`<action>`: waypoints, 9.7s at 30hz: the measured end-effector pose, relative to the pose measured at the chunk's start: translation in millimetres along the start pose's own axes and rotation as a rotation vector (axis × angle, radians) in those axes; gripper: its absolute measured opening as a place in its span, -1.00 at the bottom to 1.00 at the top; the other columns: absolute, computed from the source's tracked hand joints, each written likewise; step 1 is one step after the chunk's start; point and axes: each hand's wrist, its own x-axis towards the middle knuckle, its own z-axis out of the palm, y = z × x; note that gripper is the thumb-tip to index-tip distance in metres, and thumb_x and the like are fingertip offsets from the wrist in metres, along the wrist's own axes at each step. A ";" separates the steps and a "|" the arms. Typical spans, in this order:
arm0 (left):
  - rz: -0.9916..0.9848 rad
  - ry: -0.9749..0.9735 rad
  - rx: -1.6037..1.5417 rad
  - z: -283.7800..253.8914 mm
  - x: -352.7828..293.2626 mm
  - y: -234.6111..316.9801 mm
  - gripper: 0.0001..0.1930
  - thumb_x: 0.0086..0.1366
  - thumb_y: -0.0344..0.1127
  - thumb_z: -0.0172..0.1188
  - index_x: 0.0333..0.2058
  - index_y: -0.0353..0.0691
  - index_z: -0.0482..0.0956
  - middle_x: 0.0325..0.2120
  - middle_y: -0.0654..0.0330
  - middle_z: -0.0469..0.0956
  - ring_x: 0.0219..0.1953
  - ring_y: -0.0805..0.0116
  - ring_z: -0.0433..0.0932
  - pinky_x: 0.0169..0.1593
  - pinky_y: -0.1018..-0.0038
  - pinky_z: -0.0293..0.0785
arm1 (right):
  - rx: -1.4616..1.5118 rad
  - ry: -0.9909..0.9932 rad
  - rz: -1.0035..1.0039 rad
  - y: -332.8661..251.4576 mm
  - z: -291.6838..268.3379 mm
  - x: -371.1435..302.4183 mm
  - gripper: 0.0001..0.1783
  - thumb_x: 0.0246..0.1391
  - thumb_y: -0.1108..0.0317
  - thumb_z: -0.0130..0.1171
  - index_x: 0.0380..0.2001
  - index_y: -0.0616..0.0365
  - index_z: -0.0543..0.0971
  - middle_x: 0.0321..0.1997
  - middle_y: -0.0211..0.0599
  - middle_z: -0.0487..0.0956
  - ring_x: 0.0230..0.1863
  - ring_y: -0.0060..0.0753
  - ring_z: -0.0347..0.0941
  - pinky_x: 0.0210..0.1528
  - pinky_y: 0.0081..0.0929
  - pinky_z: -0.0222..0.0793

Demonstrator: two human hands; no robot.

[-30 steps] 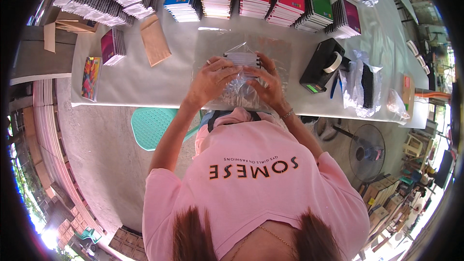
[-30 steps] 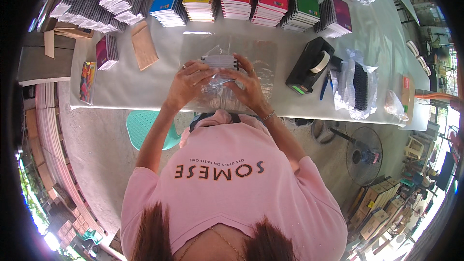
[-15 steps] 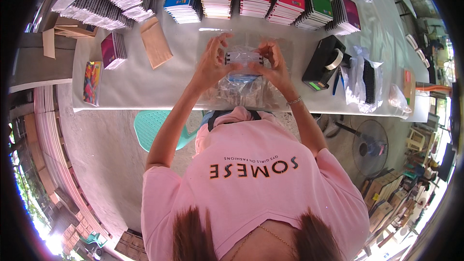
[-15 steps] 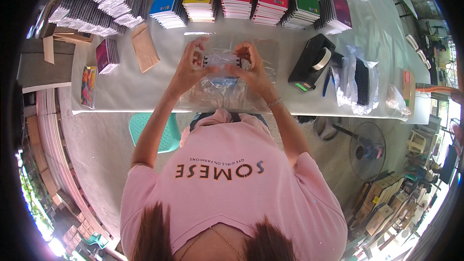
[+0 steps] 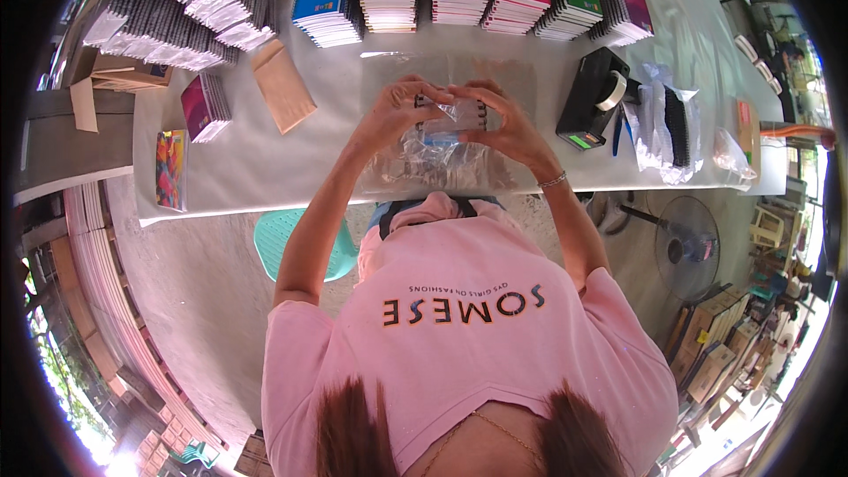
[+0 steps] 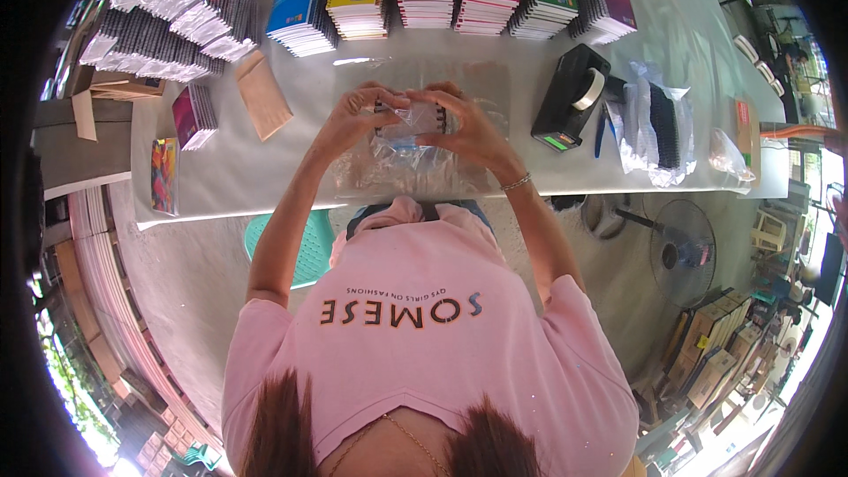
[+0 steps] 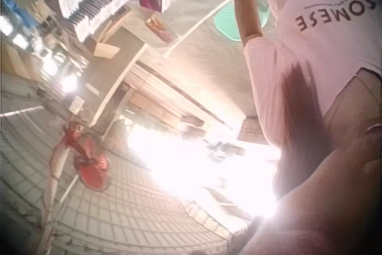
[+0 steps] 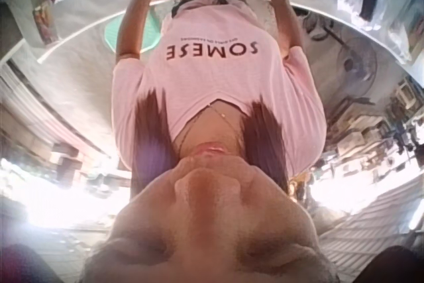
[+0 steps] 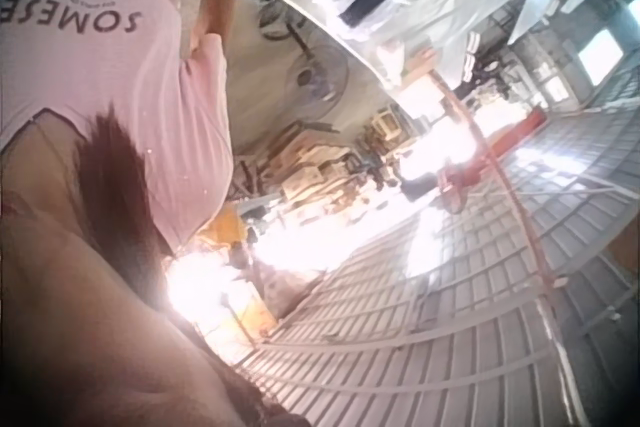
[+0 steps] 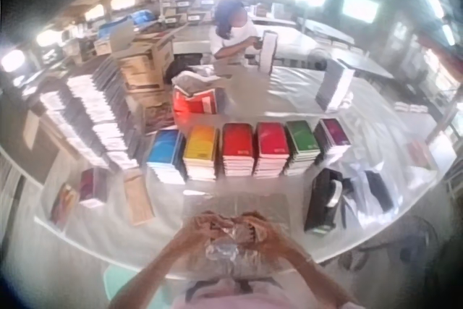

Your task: The person gathers different colored notebooks into stacks, places each stack into a clear plastic bag, and seals the bag using a tape dispenser.

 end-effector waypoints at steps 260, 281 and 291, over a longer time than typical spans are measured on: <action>0.482 0.017 0.475 -7.3 -30.2 5.1 -0.69 -0.06 -0.43 0.40 -0.25 -0.20 0.65 -0.21 0.19 0.60 -0.09 0.18 0.53 -0.02 0.33 0.47 | -0.047 0.417 -0.030 -6.3 61.9 -26.8 -0.68 -0.08 0.47 0.31 -0.16 0.14 0.61 0.17 -0.09 0.36 0.30 -0.14 0.18 0.23 -0.29 0.16; 0.846 0.108 0.774 -6.8 -26.8 -31.0 -0.95 0.18 -0.45 0.15 -0.37 -0.20 0.57 -0.28 0.14 0.53 -0.13 0.13 0.49 0.04 0.23 0.39 | -0.165 1.204 0.741 104.8 -77.4 -108.3 -0.55 0.05 -0.03 0.21 -0.29 0.18 0.65 -0.53 -0.22 0.61 -0.54 -0.42 0.52 -0.38 -0.42 0.44; 0.848 0.084 0.735 3.2 -26.3 -22.2 -0.93 0.14 -0.47 0.21 -0.36 -0.27 0.58 -0.30 0.08 0.55 -0.17 0.07 0.51 0.05 0.18 0.41 | -0.051 1.329 0.729 84.3 -86.2 -105.4 -0.76 -0.10 0.25 0.37 -0.52 0.25 0.66 -0.62 -0.32 0.61 -0.61 -0.54 0.51 -0.51 -0.52 0.39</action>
